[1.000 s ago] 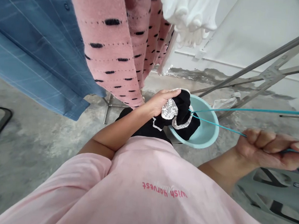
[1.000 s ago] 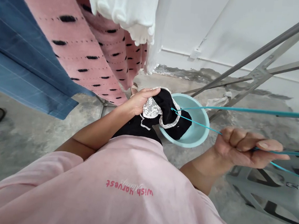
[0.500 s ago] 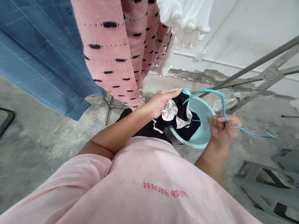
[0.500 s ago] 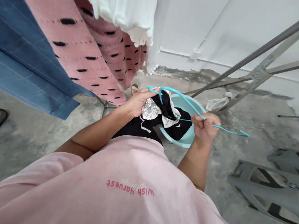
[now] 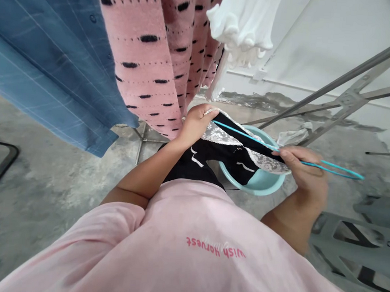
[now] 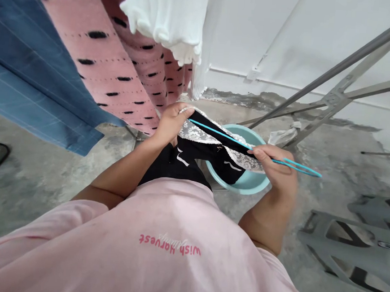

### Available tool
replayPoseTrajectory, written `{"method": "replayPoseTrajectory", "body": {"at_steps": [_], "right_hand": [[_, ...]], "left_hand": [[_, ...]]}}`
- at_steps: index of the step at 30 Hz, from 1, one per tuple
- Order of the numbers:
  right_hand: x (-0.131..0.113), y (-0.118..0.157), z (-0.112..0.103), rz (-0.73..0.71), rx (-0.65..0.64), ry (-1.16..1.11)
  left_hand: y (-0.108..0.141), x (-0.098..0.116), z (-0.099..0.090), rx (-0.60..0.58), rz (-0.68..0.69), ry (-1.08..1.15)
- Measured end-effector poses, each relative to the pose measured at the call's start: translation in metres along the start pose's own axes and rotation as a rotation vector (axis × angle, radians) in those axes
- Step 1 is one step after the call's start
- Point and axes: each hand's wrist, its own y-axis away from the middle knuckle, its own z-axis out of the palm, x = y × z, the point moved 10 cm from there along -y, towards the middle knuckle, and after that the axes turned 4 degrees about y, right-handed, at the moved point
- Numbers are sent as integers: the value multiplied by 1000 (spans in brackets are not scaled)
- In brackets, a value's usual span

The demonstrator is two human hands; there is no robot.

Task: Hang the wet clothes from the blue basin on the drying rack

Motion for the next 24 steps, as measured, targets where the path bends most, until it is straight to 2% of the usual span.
{"method": "replayPoseTrajectory", "body": {"at_steps": [3,5,7,10,15,18,21,24], "right_hand": [[-12,2,25,-5,-156,123],[-23,5,36,-59,-191,128],[-33,7,37,-104,-163,100],[-39,8,23,-103,-43,69],[-32,5,-9,-21,243,69],[-22,8,-22,49,397,56],[-21,10,-26,58,440,38],[-31,11,-23,27,398,46]], "left_hand": [[7,22,5,-41,113,-67],[15,34,15,-119,145,-50],[23,42,32,-265,157,-55],[34,45,49,-444,181,-104],[31,35,44,-399,261,-329],[33,23,46,-433,267,-507],[35,13,47,-441,214,-648],[35,11,48,-422,168,-693]]}}
